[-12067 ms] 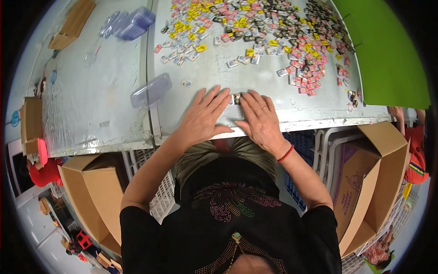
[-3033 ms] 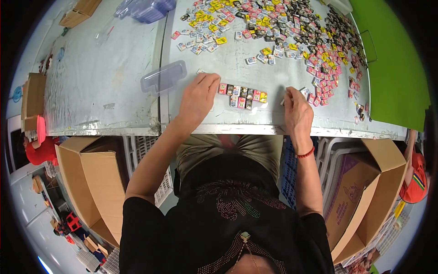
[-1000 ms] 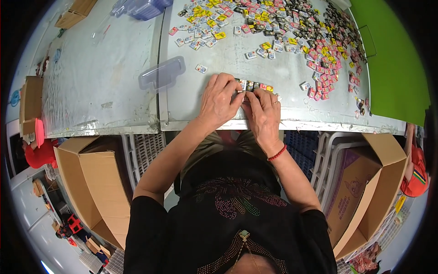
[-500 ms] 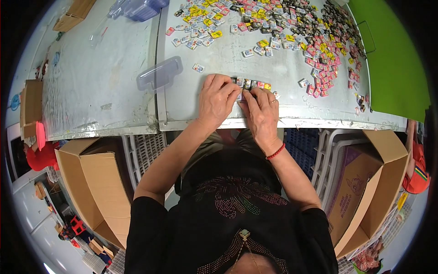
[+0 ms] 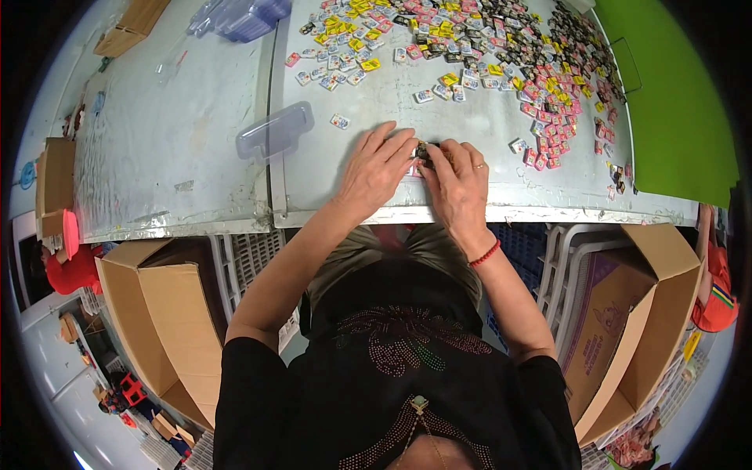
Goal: Sort small colorful toy pieces and place them into plastic trays before packing them into a shipping box.
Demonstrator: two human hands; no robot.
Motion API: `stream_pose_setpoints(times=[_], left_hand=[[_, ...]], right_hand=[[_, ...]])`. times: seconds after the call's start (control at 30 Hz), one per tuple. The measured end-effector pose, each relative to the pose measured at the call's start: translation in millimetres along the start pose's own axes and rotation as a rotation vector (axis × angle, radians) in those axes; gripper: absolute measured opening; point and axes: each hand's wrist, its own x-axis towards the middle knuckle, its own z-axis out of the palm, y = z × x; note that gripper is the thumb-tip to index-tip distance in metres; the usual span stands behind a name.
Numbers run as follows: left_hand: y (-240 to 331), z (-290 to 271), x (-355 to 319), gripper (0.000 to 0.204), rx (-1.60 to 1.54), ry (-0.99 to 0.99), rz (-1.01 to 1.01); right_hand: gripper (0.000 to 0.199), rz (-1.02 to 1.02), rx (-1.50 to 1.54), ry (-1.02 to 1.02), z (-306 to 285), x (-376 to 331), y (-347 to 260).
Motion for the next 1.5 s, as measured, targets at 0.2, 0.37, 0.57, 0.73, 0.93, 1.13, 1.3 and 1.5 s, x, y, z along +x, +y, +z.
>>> stream_pose_setpoints(times=[0.2, 0.37, 0.57, 0.73, 0.93, 1.13, 1.3, 1.5], left_hand=[[-0.4, 5.5, -3.9, 0.036, -0.003, 0.014, 0.002], [-2.3, 3.4, -3.4, 0.037, -0.058, 0.01, -0.025], [-3.7, -28.1, -11.5, 0.032, -0.202, 0.196, -0.325], [-1.0, -31.2, -32.1, 0.035, -0.913, 0.202, -0.923], [-1.2, -8.6, -2.5, 0.041, -1.138, 0.155, -1.038], [-2.4, 2.9, -4.5, 0.03, -1.024, 0.119, -0.981], [-2.3, -12.5, -5.7, 0.029, -0.985, 0.104, -0.99], [-19.8, -60.1, -24.1, 0.047, -0.18, 0.178, -0.485]], right_hand=[[0.029, -0.009, -0.048, -0.013, 3.0, -4.5, -0.2], [0.027, -0.008, -0.011, -0.028, 0.2, -3.4, 0.6], [0.025, 0.088, -0.051, 0.011, -27.9, 14.4, 46.7], [0.025, 0.283, 0.114, -0.211, -24.6, 22.7, 52.0], [0.025, 0.419, 0.199, -0.247, -19.9, 13.3, 64.2], [0.022, 0.562, 0.399, -0.24, -17.9, 14.4, 63.9], [0.021, 0.549, 0.409, -0.18, -12.2, 17.3, 53.3], [0.018, 0.494, 0.284, -0.228, -13.0, 19.8, 41.6]])
